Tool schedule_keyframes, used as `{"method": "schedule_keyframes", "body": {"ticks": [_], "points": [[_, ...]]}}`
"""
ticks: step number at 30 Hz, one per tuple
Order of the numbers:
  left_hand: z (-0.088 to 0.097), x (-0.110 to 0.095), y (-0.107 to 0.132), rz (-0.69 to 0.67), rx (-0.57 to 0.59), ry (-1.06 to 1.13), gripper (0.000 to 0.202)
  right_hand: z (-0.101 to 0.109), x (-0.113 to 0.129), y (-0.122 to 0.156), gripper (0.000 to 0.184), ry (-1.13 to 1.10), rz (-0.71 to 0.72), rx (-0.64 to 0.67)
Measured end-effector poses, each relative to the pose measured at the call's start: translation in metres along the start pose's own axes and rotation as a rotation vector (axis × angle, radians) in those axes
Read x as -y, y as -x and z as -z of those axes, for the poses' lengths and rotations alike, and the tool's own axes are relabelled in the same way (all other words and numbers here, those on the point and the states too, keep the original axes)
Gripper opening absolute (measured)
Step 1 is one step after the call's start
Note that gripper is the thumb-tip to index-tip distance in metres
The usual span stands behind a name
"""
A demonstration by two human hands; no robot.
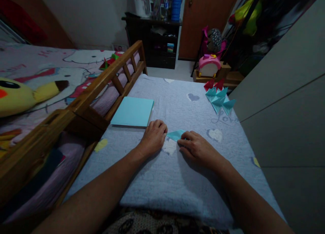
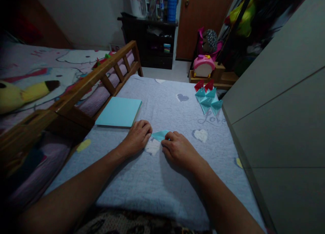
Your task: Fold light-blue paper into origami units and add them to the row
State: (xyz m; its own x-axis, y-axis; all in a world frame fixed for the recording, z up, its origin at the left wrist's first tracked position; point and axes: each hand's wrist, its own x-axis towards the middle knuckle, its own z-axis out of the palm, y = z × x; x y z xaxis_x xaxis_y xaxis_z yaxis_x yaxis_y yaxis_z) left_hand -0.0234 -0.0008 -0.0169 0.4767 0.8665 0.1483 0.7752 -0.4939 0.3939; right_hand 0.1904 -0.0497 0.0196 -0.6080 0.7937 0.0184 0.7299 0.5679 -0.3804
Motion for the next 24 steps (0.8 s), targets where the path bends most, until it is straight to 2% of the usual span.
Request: {"method": "schedule_keyframes", "body": {"ticks": [5,9,11,17,24], "points": [[0.002,0.001,0.004,-0.122,-0.056,0.117,0.017,-0.001,-0.003,0.0,0.02,-0.013,0.013,-0.023],[0.002,-0.006,0.006,-0.177,-0.052,0.184,0.006,-0.007,-0.007,-0.001,0.023,-0.018,0.021,-0.066],[-0.001,-0.009,0.005,-0.122,-0.053,0.157,0.007,-0.011,-0.01,-0.002,0.024,-0.034,0.014,-0.09],[-0.005,-0.014,0.0,0.091,-0.015,0.065,0.028,-0.017,-0.015,-0.005,0.022,-0.058,-0.018,-0.115],[0.001,-0.021,-0.003,0.247,0.068,0.023,0.014,-0.014,-0.015,-0.004,0.022,-0.073,-0.006,-0.107]]}}
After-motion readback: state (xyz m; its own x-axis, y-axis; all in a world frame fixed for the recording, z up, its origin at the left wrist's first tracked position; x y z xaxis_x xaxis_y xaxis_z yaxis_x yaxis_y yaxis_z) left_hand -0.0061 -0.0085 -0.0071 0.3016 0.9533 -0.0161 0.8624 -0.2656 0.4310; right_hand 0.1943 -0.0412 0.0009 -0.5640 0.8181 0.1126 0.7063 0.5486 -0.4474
